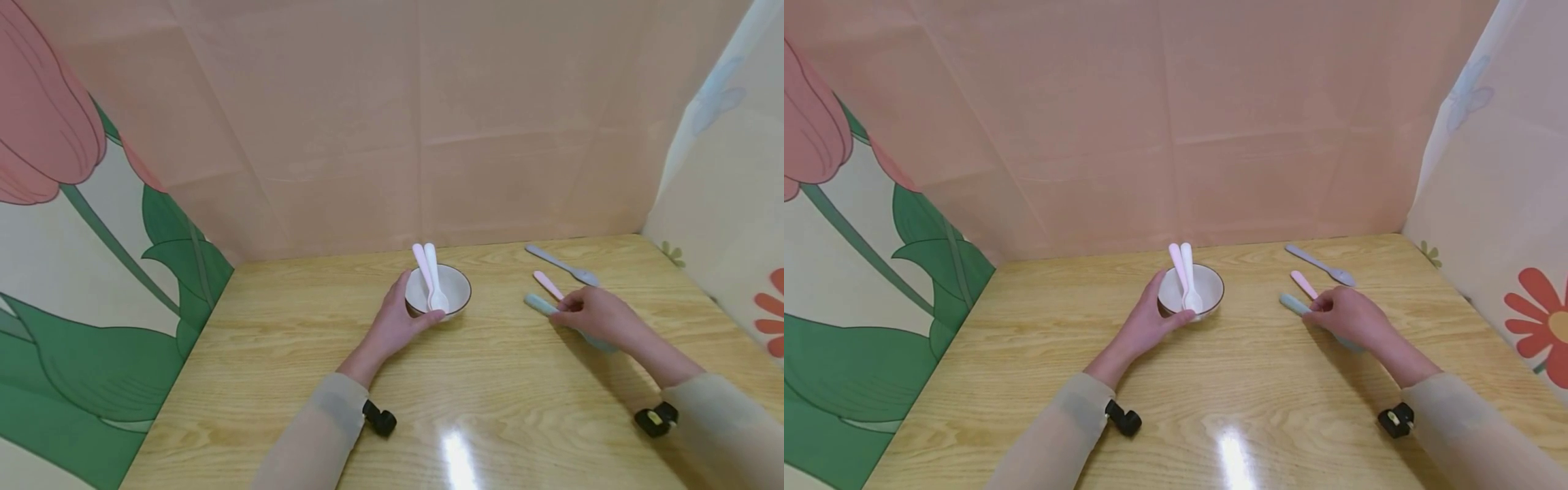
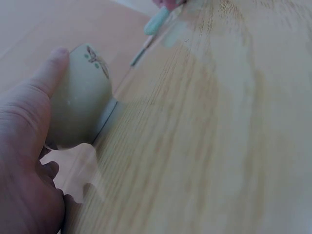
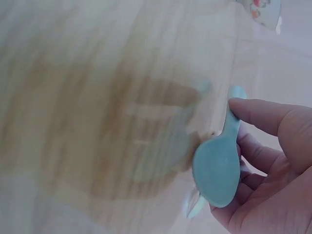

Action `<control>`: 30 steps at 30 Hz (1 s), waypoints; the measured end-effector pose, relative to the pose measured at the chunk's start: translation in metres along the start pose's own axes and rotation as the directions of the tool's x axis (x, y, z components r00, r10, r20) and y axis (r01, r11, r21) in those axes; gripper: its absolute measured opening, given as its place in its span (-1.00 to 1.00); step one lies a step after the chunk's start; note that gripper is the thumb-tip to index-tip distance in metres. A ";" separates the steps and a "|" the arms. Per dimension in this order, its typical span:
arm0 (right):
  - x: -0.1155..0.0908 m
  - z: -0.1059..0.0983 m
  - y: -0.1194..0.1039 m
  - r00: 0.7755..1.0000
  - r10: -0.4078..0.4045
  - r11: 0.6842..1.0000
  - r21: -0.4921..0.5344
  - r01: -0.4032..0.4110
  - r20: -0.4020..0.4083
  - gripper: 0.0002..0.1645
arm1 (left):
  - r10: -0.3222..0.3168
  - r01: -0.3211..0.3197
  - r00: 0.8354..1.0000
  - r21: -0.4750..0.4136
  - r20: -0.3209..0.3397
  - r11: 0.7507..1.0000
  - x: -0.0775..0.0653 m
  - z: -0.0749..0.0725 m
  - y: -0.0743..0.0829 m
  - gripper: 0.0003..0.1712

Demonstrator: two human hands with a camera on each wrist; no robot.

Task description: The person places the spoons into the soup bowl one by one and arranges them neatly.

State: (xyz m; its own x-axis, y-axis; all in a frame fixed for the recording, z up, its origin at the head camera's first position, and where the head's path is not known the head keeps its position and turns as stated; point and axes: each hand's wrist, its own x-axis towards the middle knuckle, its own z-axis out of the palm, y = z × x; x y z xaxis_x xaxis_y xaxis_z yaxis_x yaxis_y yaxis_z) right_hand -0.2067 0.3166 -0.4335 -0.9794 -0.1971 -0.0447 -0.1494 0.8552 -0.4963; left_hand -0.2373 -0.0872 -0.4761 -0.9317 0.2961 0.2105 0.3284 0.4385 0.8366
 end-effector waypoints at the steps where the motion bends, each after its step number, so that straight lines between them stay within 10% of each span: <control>1: 0.000 -0.001 -0.001 1.000 0.003 1.000 0.001 -0.003 -0.003 -0.68 | -0.001 0.001 1.000 0.001 0.000 1.000 0.000 0.000 0.000 0.22; 30: 0.031 -0.006 -0.069 0.989 0.053 0.946 0.325 -0.004 -0.139 -0.39 | -0.023 0.023 1.000 0.014 0.000 1.000 0.000 0.001 -0.002 0.24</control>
State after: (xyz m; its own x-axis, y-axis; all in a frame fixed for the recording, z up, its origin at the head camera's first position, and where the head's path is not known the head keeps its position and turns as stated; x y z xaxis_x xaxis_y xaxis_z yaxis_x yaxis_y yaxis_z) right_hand -0.2277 0.2545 -0.3955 -0.9953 -0.0831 0.0505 -0.0927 0.6537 -0.7511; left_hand -0.2384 -0.0875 -0.4783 -0.9389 0.2861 0.1915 0.3093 0.4566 0.8342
